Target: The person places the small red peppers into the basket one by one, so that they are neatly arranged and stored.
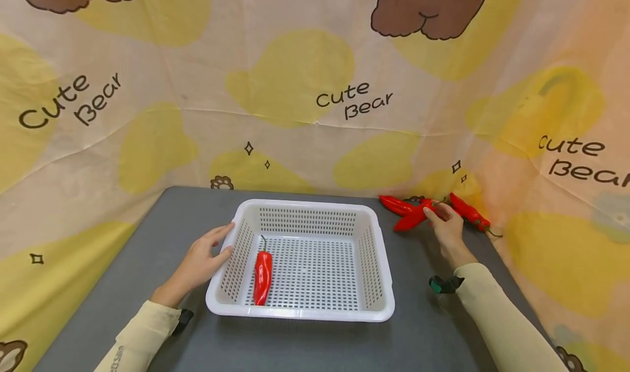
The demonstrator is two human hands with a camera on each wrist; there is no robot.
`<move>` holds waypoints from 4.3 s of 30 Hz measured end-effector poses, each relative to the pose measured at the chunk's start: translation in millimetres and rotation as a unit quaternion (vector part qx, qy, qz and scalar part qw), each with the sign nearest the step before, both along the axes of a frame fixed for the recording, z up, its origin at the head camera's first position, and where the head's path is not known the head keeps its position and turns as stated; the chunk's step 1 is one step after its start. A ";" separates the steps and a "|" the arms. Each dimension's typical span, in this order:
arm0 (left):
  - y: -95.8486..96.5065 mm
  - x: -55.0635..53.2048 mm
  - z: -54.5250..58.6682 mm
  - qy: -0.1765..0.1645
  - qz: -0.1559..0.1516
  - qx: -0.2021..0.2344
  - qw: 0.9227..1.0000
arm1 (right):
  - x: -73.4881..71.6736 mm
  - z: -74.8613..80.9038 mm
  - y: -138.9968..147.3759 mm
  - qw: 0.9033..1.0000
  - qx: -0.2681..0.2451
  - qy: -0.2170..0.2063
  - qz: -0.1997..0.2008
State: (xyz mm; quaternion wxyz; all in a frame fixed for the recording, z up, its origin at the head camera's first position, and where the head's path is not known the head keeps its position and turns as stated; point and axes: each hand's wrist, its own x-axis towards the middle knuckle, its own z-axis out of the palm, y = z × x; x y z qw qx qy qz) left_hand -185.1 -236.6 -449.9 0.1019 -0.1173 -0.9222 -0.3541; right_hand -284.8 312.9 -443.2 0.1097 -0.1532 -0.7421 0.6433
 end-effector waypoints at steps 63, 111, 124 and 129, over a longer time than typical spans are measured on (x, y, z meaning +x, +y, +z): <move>-1.9 -1.8 3.1 -0.011 -0.008 0.007 1.000 | 2.5 94.5 -197.1 0.897 0.097 0.142 0.408; -1.2 3.2 3.9 -0.027 -0.003 0.018 0.999 | 23.3 6.2 -293.5 0.798 0.198 -0.109 0.558; -2.8 -1.2 2.6 -0.031 0.003 0.019 0.999 | 26.8 7.0 -306.0 0.779 0.231 -0.100 0.574; -3.4 -0.9 3.4 -0.037 0.002 0.019 0.999 | 26.1 6.2 -306.4 0.771 0.247 -0.092 0.580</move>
